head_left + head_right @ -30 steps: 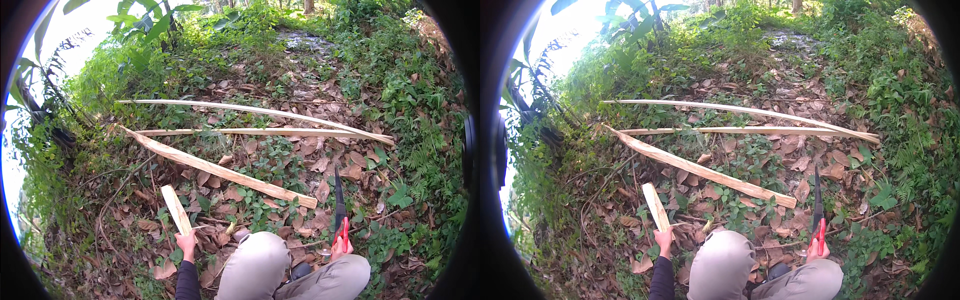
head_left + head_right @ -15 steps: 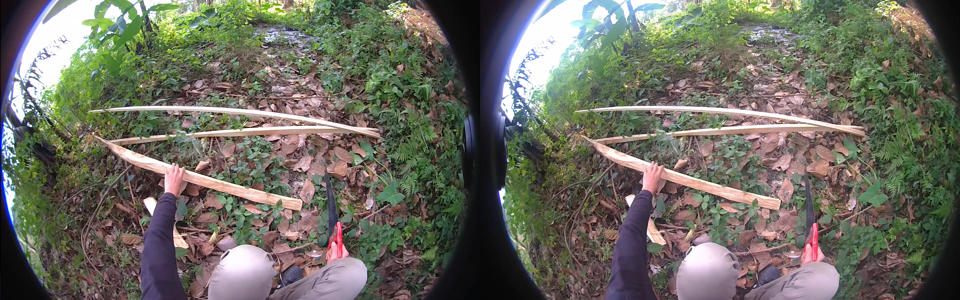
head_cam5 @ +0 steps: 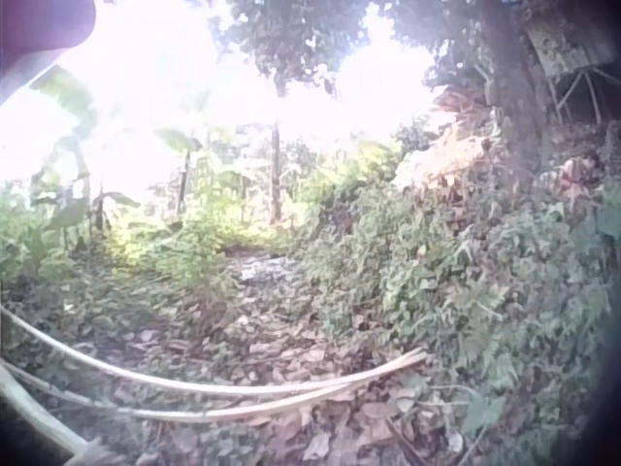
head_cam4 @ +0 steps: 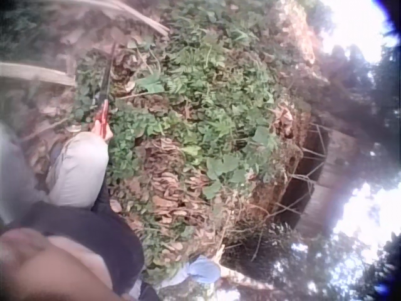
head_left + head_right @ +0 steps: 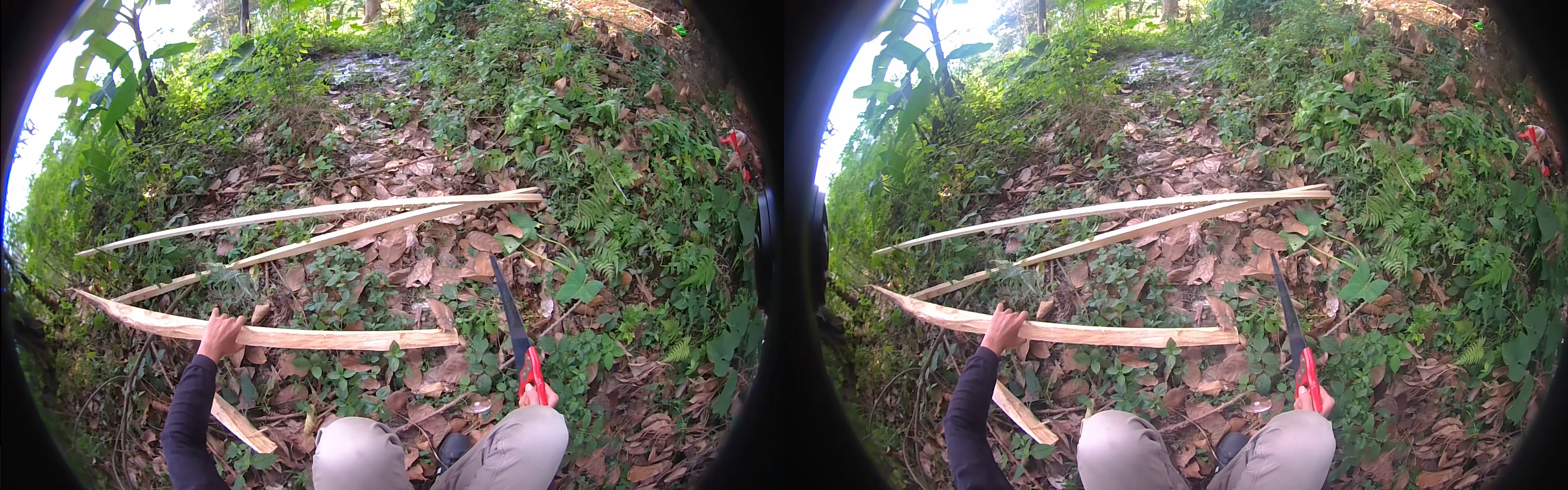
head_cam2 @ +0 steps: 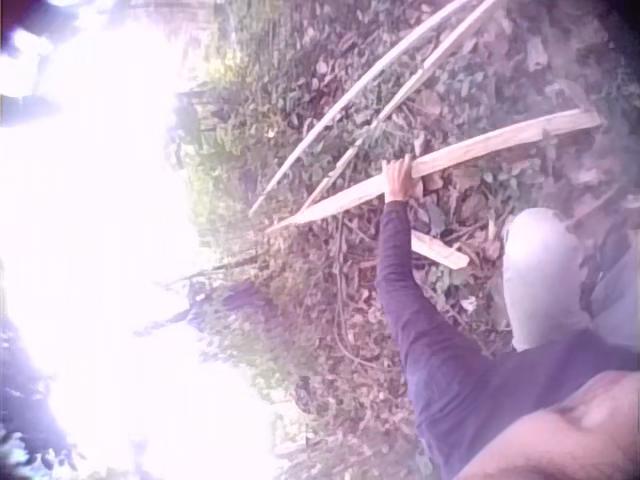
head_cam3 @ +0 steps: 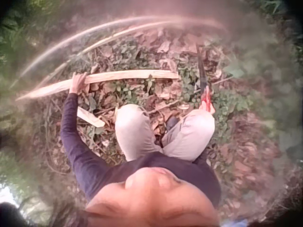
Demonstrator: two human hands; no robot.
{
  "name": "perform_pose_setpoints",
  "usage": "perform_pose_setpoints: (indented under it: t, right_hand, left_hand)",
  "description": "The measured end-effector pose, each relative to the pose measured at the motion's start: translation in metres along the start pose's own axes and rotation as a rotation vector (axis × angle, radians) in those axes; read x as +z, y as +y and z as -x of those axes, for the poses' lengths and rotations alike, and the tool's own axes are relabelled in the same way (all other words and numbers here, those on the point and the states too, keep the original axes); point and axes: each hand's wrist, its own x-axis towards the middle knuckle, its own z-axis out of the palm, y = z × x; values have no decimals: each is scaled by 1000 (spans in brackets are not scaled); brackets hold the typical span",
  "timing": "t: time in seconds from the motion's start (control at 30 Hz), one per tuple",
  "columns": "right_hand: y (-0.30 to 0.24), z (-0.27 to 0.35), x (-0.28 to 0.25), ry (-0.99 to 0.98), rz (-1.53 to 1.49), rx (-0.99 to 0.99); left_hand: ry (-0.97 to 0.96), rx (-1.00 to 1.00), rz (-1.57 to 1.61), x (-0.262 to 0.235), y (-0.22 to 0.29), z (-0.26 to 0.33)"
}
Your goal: The person uses a red folding saw to cut long bamboo poles into shorter sections. The task is performed outdoors on a forest floor covered with dry leaves. The person holds the bamboo steady with one hand while sawing with the other, repeating the process for multiple poles.
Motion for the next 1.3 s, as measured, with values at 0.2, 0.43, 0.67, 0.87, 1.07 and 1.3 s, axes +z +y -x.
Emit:
perform_pose_setpoints:
  t: [0.2, 0.43, 0.67, 0.87, 1.07, 1.3]
  right_hand:
    - [-69, 31, 61, 134, 92, -327]
    - [-69, 44, 41, 114, 52, -321]
    - [-73, 39, 30, 96, 65, -341]
    - [-69, 34, 21, 75, 72, -337]
    - [-71, 35, 24, 66, 128, -345]
    - [-71, 36, 19, 81, 177, -329]
  left_hand:
    - [193, 20, 295, -119, -2, 21]
    - [230, 68, -77, -241, -12, 37]
    - [403, 20, -57, -285, -10, 56]
    - [484, 133, 50, -222, 114, -3]
    - [703, 240, 186, -128, 276, -73]
    - [428, 35, 320, -11, 283, -98]
